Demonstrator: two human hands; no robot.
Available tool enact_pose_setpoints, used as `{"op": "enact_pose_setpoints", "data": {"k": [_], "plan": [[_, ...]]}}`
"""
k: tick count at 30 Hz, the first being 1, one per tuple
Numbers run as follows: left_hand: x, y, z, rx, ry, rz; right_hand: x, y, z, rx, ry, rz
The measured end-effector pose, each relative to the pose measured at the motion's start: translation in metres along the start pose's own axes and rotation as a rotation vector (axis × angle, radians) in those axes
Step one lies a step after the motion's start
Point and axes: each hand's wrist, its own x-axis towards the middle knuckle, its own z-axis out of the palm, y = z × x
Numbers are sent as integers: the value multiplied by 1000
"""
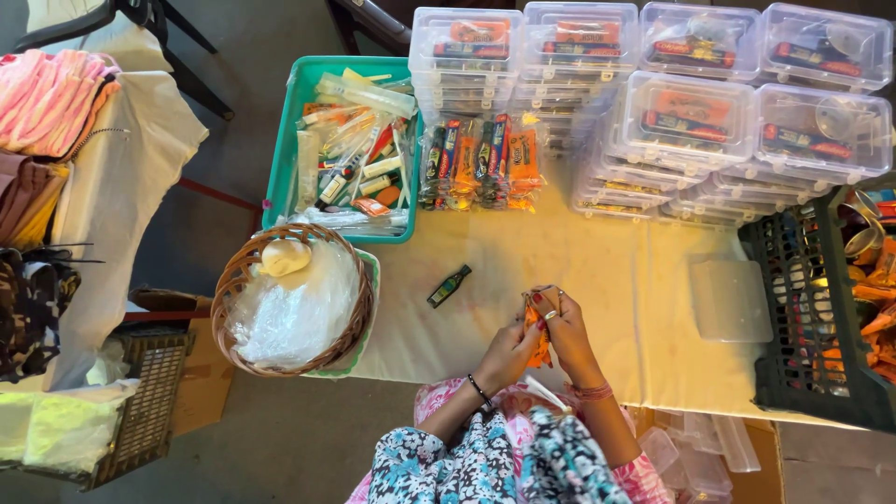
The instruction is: The recorder picks up small items like toothpaste tubes and small packets and places them into clear plastic bags.
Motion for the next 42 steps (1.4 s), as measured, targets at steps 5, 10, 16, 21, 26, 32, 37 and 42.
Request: {"op": "enact_pose_setpoints", "data": {"k": [5,10,16,21,26,32,37,42], "plan": [[0,-6,-1,16,-119,156,12,16,-22,-40,179,-134],[4,-7,-23,443,-156,66,14,1,-64,327,413,-53],[51,-122,-74,806,78,-134,8,18,-84,736,397,-34],[58,-89,-104,922,595,0,17,34,-88,742,296,16],[54,-42,-59,1120,512,143,24,36,-81,707,281,21],[42,-52,-5,940,178,148,12,18,-68,699,317,64],[67,-133,-15,925,156,117,8,2,-54,692,293,7],[53,-111,-31,829,287,112,24,24,-38,69,338,-42]]}}
